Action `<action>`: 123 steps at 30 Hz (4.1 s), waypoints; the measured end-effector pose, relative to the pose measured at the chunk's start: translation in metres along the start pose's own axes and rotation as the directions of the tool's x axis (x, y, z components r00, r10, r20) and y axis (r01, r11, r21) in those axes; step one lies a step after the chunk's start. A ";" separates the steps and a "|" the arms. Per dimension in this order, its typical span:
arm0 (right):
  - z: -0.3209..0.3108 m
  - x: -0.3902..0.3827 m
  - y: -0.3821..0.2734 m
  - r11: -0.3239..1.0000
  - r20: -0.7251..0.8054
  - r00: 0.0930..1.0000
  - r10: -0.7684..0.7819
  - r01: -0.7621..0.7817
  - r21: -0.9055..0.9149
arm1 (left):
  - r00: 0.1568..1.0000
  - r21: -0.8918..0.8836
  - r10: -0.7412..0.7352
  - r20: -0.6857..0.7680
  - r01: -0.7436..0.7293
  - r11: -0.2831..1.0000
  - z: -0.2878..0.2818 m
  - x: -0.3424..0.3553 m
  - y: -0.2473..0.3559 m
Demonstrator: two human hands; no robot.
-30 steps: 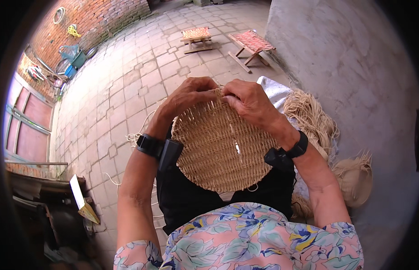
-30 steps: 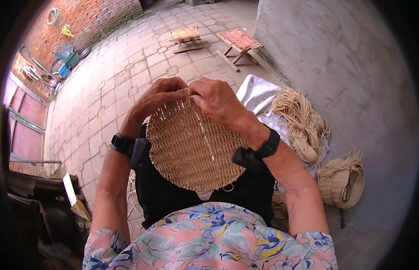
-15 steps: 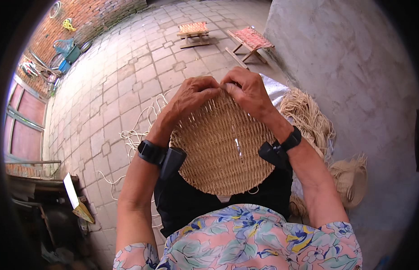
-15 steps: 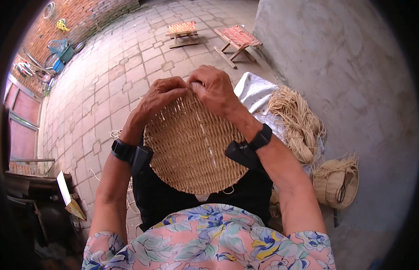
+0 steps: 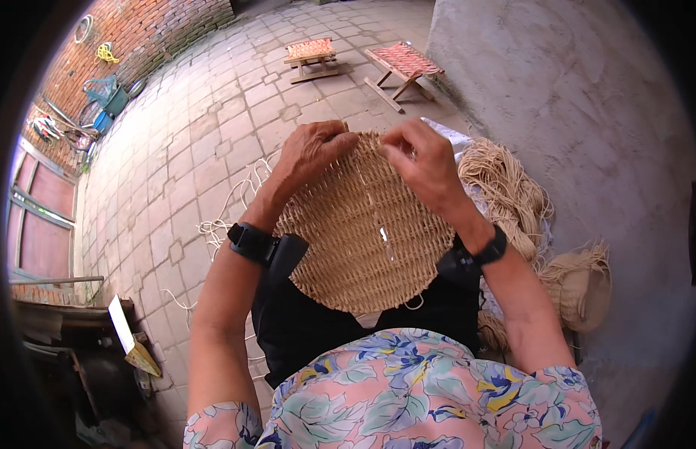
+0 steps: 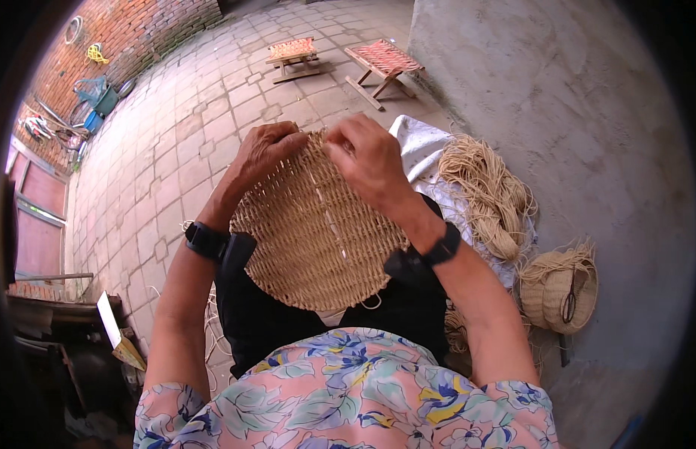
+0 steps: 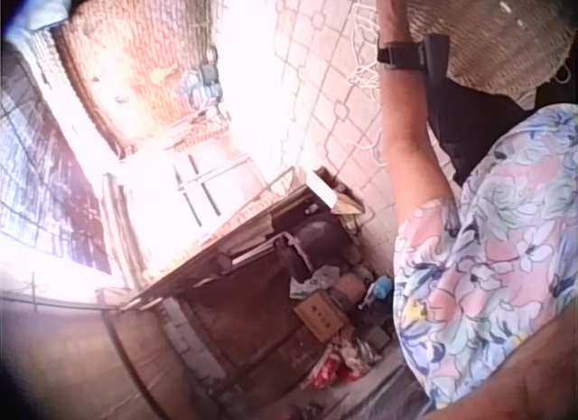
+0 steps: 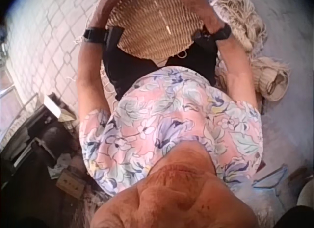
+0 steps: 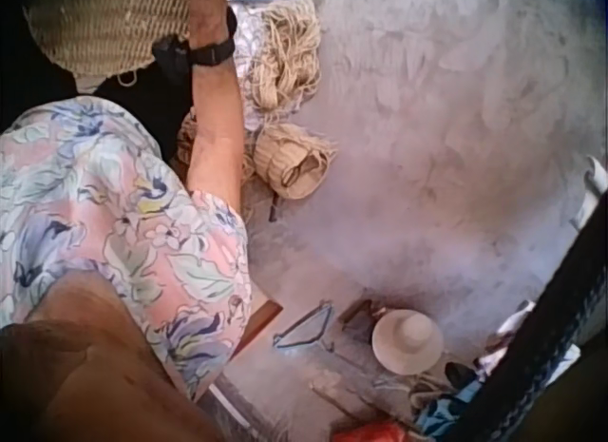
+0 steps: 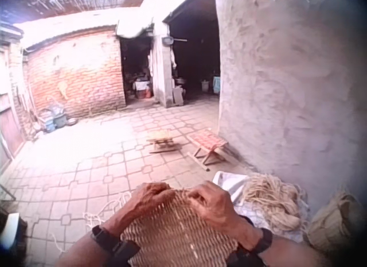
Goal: Manually weaving a straw basket by threading and interlocking straw strands.
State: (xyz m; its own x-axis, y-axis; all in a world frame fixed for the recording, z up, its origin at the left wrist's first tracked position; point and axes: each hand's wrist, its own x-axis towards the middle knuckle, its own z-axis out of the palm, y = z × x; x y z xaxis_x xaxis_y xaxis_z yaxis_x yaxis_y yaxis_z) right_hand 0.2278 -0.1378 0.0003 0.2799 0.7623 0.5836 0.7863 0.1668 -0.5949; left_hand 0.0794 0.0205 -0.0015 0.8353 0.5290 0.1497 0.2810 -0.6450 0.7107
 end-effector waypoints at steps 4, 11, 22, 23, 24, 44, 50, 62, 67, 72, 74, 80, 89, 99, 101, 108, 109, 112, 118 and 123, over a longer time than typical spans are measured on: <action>-0.021 -0.056 0.008 0.986 0.005 0.995 -0.097 0.097 -0.137 | 0.996 -0.042 0.084 -0.003 -0.084 0.996 0.002 0.006 -0.012; -0.019 -0.111 0.036 0.924 -0.019 0.929 0.369 -0.365 0.116 | 0.986 -0.185 0.071 0.153 -0.042 0.982 0.002 0.015 -0.007; -0.031 -0.088 0.006 0.955 0.117 0.986 -0.116 0.144 -0.261 | 0.946 -0.155 0.141 0.293 -0.099 0.983 0.016 0.042 -0.029; -0.031 -0.084 0.004 0.956 0.118 0.987 -0.108 0.136 -0.260 | 0.940 -0.139 0.170 0.296 -0.134 0.981 0.017 0.044 -0.028; -0.030 -0.081 0.004 0.953 0.129 0.979 -0.160 0.187 -0.237 | 0.940 -0.137 0.162 0.302 -0.126 0.983 0.018 0.044 -0.029; 0.010 -0.036 0.024 0.906 0.418 0.809 -0.414 0.412 0.100 | 0.958 -0.143 0.106 0.265 -0.070 0.987 0.021 0.049 -0.041; 0.003 -0.060 0.031 0.843 0.480 0.723 -0.497 0.534 0.069 | 0.952 -0.109 0.061 0.300 -0.029 0.994 0.022 0.052 -0.031; -0.014 -0.088 0.015 0.893 0.474 0.760 -0.444 0.417 0.168 | 0.966 -0.044 0.017 0.257 -0.006 0.999 0.024 0.051 -0.034; -0.038 -0.096 0.020 0.927 0.389 0.842 -0.374 0.356 0.119 | 0.965 -0.045 0.031 0.262 -0.019 0.999 0.023 0.051 -0.030; -0.025 -0.100 0.020 0.915 0.445 0.801 -0.400 0.374 0.148 | 0.958 -0.032 0.033 0.285 -0.025 0.999 0.022 0.052 -0.030; -0.023 -0.084 0.018 0.924 0.354 0.853 -0.383 0.360 0.133 | 0.959 -0.041 0.037 0.281 -0.026 0.999 0.018 0.051 -0.028; 0.009 -0.034 0.023 0.945 0.133 0.937 -0.324 0.314 0.087 | 0.962 -0.126 0.076 0.264 -0.044 0.991 0.021 0.047 -0.025; 0.009 -0.013 0.033 0.890 0.305 0.845 -0.440 0.455 0.024 | 0.910 -0.089 0.250 0.331 -0.233 0.968 0.014 0.049 -0.029; 0.015 -0.033 0.023 0.857 0.452 0.739 -0.499 0.500 0.127 | 0.953 -0.182 0.140 0.268 -0.093 0.979 0.022 0.047 -0.030; 0.004 -0.033 0.025 0.876 0.423 0.773 -0.472 0.464 0.129 | 0.951 -0.159 0.100 0.291 -0.055 0.986 0.016 0.048 -0.026; -0.001 -0.041 0.035 0.868 0.448 0.772 -0.451 0.496 0.018 | 0.945 -0.130 0.072 0.318 -0.032 0.991 0.019 0.049 -0.025; -0.004 -0.039 0.033 0.887 0.402 0.803 -0.439 0.458 0.054 | 0.945 -0.131 0.071 0.320 -0.030 0.991 0.020 0.047 -0.026; 0.001 -0.048 0.037 0.884 0.405 0.797 -0.448 0.463 0.067 | 0.960 -0.159 0.065 0.272 -0.022 0.987 0.020 0.047 -0.029; 0.001 -0.055 0.022 0.871 0.446 0.765 -0.465 0.485 0.077 | 0.951 -0.103 -0.015 0.308 0.049 0.994 0.022 0.050 -0.026; -0.012 -0.061 0.037 0.925 0.298 0.876 -0.379 0.347 0.157 | 0.969 -0.107 0.047 0.244 -0.021 0.994 0.019 0.045 -0.024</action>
State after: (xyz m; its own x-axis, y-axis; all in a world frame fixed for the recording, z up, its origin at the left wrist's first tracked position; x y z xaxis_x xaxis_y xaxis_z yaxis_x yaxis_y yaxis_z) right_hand 0.2467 -0.1859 -0.0504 -0.2168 0.7909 0.5722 0.7379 0.5165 -0.4344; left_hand 0.1188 0.0493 -0.0246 0.9375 0.3479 0.0105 0.2114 -0.5931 0.7769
